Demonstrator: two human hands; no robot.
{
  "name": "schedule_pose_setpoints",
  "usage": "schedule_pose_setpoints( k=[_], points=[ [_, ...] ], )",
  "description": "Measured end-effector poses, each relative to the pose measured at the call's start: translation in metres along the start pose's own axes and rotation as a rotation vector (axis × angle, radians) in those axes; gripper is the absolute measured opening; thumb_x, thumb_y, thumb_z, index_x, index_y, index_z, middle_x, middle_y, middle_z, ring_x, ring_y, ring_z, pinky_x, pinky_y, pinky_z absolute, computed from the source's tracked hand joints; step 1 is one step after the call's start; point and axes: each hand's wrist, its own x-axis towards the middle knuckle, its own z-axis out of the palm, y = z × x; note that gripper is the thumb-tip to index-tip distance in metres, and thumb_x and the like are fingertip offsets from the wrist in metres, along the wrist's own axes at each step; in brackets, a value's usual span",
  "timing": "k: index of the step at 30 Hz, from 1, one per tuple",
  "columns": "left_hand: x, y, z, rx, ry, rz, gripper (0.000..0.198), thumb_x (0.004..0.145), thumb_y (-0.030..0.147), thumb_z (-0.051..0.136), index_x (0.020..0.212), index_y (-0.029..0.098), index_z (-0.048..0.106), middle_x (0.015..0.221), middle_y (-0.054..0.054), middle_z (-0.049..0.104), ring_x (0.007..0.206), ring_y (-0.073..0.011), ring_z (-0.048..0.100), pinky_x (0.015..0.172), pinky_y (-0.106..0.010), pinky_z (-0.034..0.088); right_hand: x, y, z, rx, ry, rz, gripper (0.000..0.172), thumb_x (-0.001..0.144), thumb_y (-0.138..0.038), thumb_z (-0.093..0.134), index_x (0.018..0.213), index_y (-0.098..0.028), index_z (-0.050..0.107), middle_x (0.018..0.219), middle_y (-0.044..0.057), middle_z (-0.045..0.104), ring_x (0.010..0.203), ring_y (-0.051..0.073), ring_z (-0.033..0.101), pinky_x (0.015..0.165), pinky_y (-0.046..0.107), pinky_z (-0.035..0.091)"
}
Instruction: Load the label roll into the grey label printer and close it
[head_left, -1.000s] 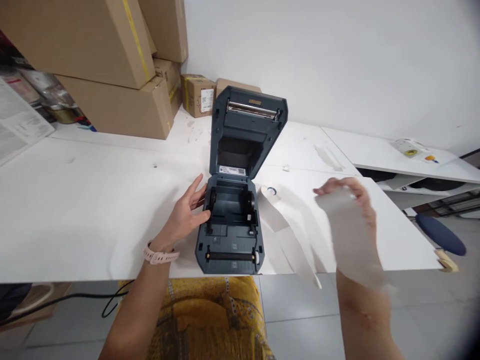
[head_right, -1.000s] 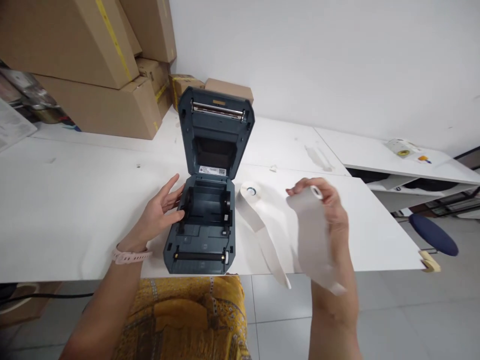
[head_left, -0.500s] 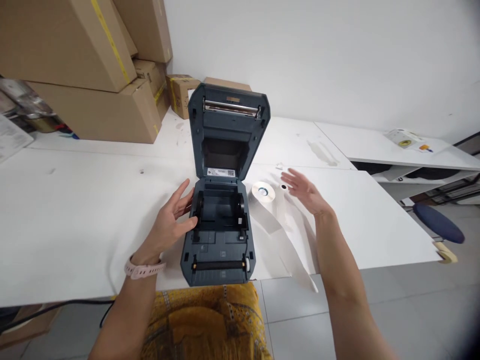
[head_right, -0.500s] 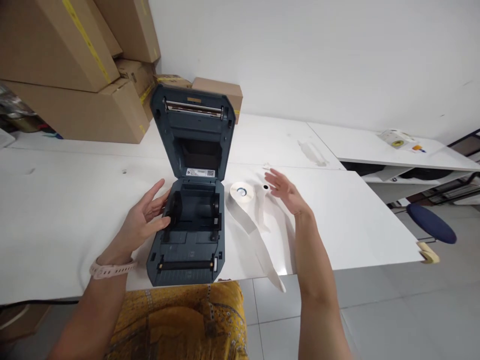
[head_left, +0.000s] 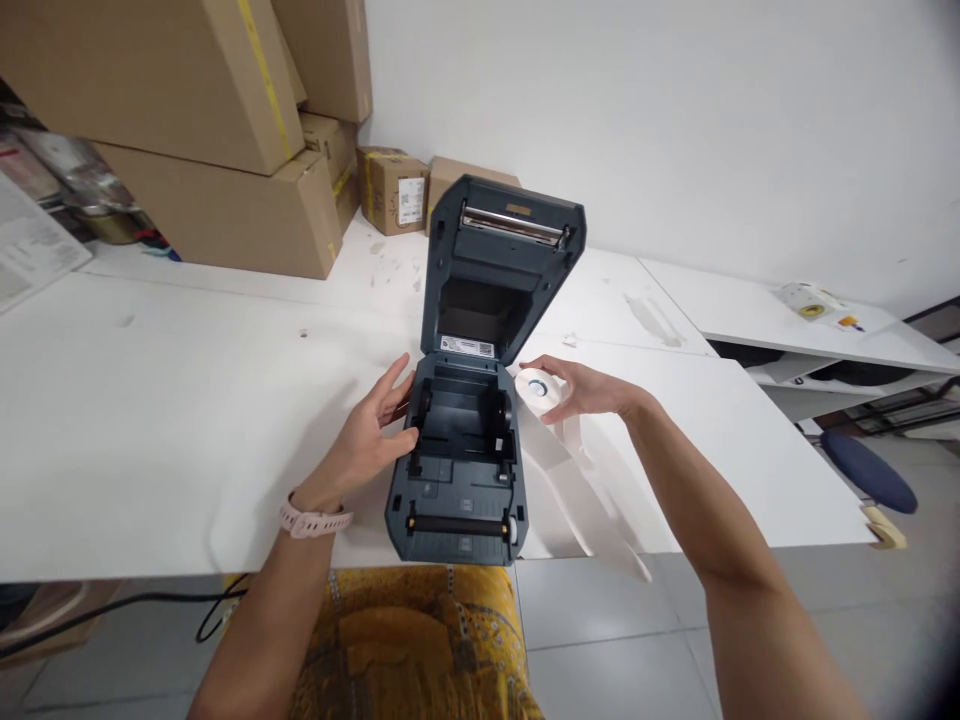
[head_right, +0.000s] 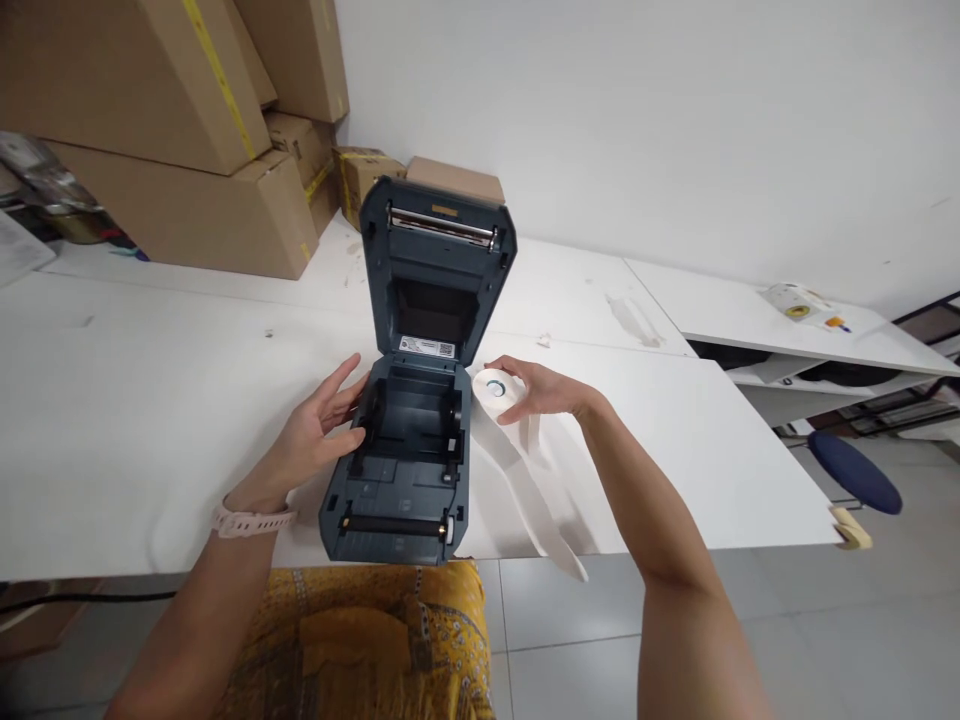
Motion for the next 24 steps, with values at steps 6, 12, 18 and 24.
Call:
schedule_pose_setpoints(
  k=[6,12,18,24],
  points=[
    [-0.001,-0.001,0.002,-0.036,0.015,0.007,0.101,0.082,0.039,0.076,0.165,0.024,0.022,0.164,-0.016,0.039,0.151,-0.0336,0.042,0.126,-0.056,0.030,-0.037,-0.025,0.003,0.438,0.431,-0.195,0.063,0.068,-0.064,0.082,0.115,-0.029,0.060,0.123,0.009,0.070,0.119,0.033,0.066,0.097,0.048,0.055],
    [0.000,-0.001,0.001,-0.077,-0.021,0.038,0.102,0.081,0.035,0.075,0.165,0.022,0.020,0.166,-0.016,0.036,0.152,-0.0335,0.040,0.126,-0.055,0.031,-0.012,-0.105,0.029,0.314,0.211,-0.237,0.065,0.068,-0.070,0.078,0.115,-0.027,0.061,0.110,0.006,0.070,0.098,0.028,0.069,0.084,0.042,0.057],
    [-0.001,-0.003,-0.001,-0.090,-0.062,0.055,0.102,0.081,0.030,0.072,0.166,0.022,0.017,0.168,-0.015,0.033,0.154,-0.0344,0.035,0.126,-0.056,0.031,0.036,-0.134,0.059,-0.321,0.013,-0.122,0.063,0.071,-0.053,0.081,0.121,-0.021,0.059,0.120,0.011,0.069,0.104,0.030,0.068,0.087,0.044,0.055],
    [-0.003,-0.004,-0.002,-0.083,-0.074,0.075,0.100,0.083,0.033,0.071,0.166,0.025,0.016,0.169,-0.013,0.030,0.156,-0.0342,0.031,0.126,-0.057,0.030,0.057,-0.116,0.080,-0.501,-0.086,-0.077,0.069,0.081,-0.073,0.067,0.124,-0.019,0.060,0.122,0.016,0.069,0.104,0.036,0.069,0.083,0.049,0.056]
  ],
)
